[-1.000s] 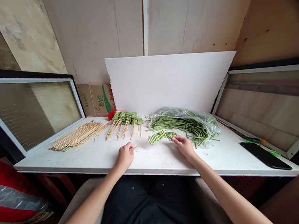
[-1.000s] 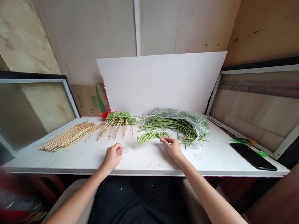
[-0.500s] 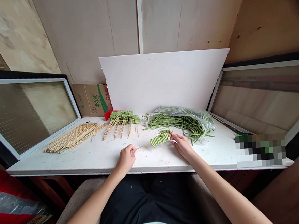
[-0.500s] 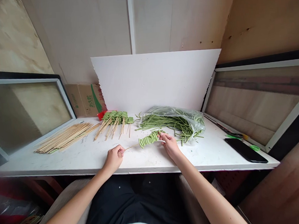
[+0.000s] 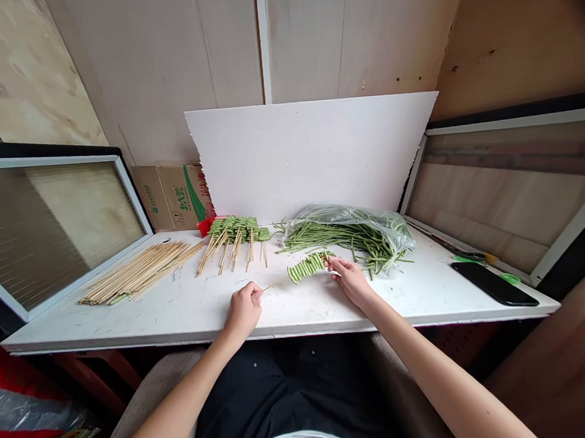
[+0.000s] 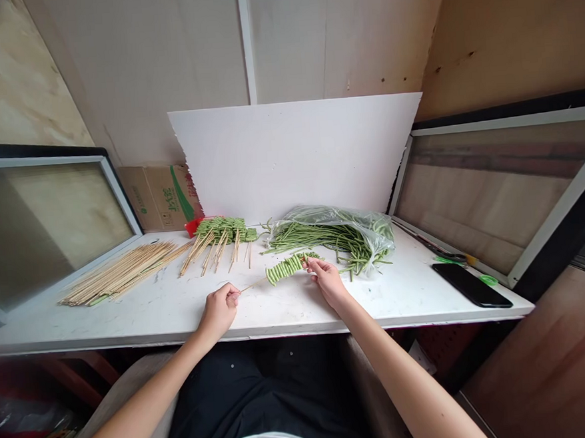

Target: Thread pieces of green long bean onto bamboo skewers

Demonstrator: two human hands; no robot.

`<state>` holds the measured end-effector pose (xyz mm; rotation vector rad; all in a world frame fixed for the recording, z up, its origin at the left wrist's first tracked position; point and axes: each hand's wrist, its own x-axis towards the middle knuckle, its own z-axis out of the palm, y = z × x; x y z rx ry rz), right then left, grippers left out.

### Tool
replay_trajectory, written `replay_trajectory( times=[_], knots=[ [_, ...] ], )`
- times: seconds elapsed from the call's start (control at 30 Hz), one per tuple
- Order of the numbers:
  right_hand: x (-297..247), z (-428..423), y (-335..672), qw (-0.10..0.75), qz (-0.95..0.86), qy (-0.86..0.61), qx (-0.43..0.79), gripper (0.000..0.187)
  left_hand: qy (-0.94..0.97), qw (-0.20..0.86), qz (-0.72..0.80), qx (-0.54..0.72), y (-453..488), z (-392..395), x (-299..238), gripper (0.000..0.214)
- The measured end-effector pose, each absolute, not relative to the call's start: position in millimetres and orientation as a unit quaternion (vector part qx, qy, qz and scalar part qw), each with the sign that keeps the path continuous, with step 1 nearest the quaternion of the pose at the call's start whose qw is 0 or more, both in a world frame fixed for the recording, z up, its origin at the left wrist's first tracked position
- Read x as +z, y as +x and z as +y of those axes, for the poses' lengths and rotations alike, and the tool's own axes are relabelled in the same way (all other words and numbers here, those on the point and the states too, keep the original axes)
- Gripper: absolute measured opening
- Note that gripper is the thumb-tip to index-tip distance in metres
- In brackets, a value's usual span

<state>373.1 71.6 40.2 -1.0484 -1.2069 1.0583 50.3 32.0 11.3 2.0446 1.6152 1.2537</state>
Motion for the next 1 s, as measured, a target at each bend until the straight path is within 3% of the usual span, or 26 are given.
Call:
replay_trajectory(
  times=[0.6, 1.0],
  knots=[
    [40.7, 72.3, 372.6, 0.615, -0.469, -0.414, 0.480, 0.042, 0.710, 0.105, 0.549, 0.429, 50.3, 32.9, 10.2, 0.019],
    [39.2, 73.0, 375.0, 0.614, -0.470, -0.439, 0.456, 0.045, 0.727, 0.078, 0.541, 0.416, 50.2, 29.9, 12.4, 0.023]
  ],
)
